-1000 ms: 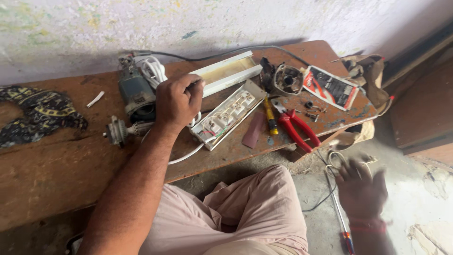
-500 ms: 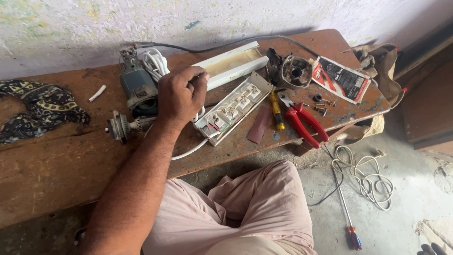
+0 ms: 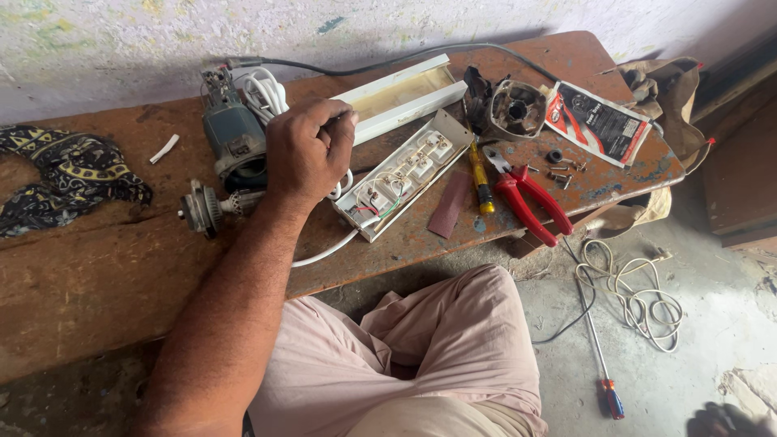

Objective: The person sits on the floor and repairs a white electrical box by stripping wires, connecting them to terminals, and tightening screws with pliers and a screwdriver. The person also handles the box cover and a small white plastic component.

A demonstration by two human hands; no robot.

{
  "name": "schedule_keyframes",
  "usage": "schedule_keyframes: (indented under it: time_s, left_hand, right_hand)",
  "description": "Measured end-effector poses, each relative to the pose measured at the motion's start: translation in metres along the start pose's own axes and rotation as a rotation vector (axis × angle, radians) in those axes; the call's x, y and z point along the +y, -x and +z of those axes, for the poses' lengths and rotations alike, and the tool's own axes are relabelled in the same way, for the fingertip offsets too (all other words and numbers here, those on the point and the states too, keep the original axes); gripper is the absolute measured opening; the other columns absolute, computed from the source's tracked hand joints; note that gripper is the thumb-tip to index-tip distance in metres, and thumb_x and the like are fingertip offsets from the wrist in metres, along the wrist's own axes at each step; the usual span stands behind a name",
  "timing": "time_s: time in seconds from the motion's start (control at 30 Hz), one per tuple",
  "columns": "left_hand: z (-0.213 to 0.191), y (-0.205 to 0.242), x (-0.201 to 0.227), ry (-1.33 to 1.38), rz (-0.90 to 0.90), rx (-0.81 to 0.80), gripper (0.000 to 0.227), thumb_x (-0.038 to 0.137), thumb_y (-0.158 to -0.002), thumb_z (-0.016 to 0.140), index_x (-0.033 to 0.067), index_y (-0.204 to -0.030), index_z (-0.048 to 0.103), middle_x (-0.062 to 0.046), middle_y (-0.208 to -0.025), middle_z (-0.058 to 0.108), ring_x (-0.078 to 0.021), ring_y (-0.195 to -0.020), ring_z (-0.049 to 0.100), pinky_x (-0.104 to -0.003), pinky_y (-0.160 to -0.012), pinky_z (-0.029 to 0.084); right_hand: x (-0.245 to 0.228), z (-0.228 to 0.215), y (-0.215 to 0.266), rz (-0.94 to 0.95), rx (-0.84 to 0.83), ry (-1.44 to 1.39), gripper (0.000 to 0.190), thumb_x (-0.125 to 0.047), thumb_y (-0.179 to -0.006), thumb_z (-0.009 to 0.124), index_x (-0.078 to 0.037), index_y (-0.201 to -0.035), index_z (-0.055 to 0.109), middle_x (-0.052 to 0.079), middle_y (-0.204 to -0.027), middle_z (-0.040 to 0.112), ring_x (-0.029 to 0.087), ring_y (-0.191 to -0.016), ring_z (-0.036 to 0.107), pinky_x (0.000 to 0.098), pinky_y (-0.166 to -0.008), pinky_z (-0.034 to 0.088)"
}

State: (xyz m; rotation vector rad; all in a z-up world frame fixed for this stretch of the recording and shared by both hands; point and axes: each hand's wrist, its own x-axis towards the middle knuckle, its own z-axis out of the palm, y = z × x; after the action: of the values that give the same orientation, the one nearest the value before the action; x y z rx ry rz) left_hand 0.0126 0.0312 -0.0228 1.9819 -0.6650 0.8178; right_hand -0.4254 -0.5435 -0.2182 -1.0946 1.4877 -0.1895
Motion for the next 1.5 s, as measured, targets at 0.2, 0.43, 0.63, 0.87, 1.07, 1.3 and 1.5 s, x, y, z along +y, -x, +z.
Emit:
schedule_keyframes:
  time_s: [0.2, 0.43, 0.63, 0.87, 1.07, 1.3, 1.5]
  left_hand:
    - [0.004, 0.003, -0.001, -0.022, 0.015, 0.009, 0.010, 0.010, -0.100, 0.072, -0.0004, -0.100, 0.073, -0.015, -0.090, 0.075, -0.0257, -0.076, 0.076, -0.037, -0.066, 0.060]
    - [0.005, 0.004, -0.001, -0.031, 0.035, -0.040, 0.010, 0.012, -0.099, 0.072, 0.0019, -0.097, 0.072, -0.015, -0.088, 0.074, -0.0318, -0.079, 0.075, -0.043, -0.070, 0.059]
    - [0.004, 0.004, 0.000, -0.029, 0.062, -0.008, 0.010, 0.013, -0.096, 0.072, 0.0025, -0.096, 0.072, -0.017, -0.088, 0.074, -0.0360, -0.081, 0.074, -0.046, -0.072, 0.058]
    - [0.006, 0.003, 0.001, 0.005, 0.022, -0.041, 0.012, 0.013, -0.098, 0.072, 0.0015, -0.098, 0.072, -0.017, -0.089, 0.074, -0.0335, -0.080, 0.075, -0.044, -0.069, 0.059]
    - [0.008, 0.003, 0.001, -0.027, 0.023, -0.056, 0.012, 0.014, -0.098, 0.072, 0.0012, -0.098, 0.073, -0.016, -0.089, 0.074, -0.0315, -0.081, 0.076, -0.042, -0.070, 0.060]
    - [0.007, 0.003, 0.002, -0.029, 0.015, -0.051, 0.013, 0.014, -0.098, 0.073, 0.0014, -0.099, 0.073, -0.016, -0.091, 0.075, -0.0323, -0.082, 0.075, -0.042, -0.070, 0.060]
    - [0.007, 0.003, 0.005, -0.023, 0.000, -0.057, 0.013, 0.015, -0.098, 0.073, 0.0017, -0.100, 0.073, -0.016, -0.092, 0.074, -0.0323, -0.081, 0.075, -0.042, -0.070, 0.059]
  right_hand:
    - [-0.051, 0.084, 0.038, -0.048, -0.611, 0.066, 0.029, -0.034, -0.107, 0.062, -0.007, -0.095, 0.064, 0.007, -0.080, 0.066, 0.016, -0.060, 0.052, 0.0305, -0.054, 0.043]
    - [-0.211, 0.265, 0.201, -1.048, -1.095, 0.695, 0.022, 0.009, -0.087, 0.058, 0.006, -0.102, 0.073, 0.011, -0.083, 0.073, 0.019, -0.078, 0.067, 0.0327, -0.070, 0.057]
    - [-0.261, 0.362, 0.281, -2.057, -0.695, 1.072, 0.018, 0.005, -0.095, 0.057, -0.003, -0.094, 0.073, 0.010, -0.087, 0.072, 0.023, -0.077, 0.070, 0.0381, -0.072, 0.058]
    - [-0.293, 0.354, 0.236, -1.849, -0.482, 1.616, 0.017, -0.004, -0.088, 0.065, -0.011, -0.092, 0.079, 0.009, -0.085, 0.077, 0.024, -0.072, 0.074, 0.0382, -0.071, 0.060]
    - [-0.284, 0.352, 0.200, -1.690, -0.564, 1.380, 0.019, -0.006, -0.091, 0.066, -0.013, -0.103, 0.080, 0.008, -0.089, 0.079, 0.023, -0.076, 0.075, 0.0375, -0.072, 0.060]
    - [-0.277, 0.333, 0.210, -1.602, -0.489, 1.169, 0.027, -0.009, -0.103, 0.060, -0.013, -0.124, 0.076, 0.010, -0.100, 0.078, 0.019, -0.080, 0.074, 0.0377, -0.071, 0.059]
    - [-0.215, 0.300, 0.238, -1.654, -0.534, 1.233, 0.027, -0.030, -0.088, 0.077, -0.006, -0.099, 0.072, 0.011, -0.104, 0.073, 0.021, -0.083, 0.073, 0.0365, -0.069, 0.062]
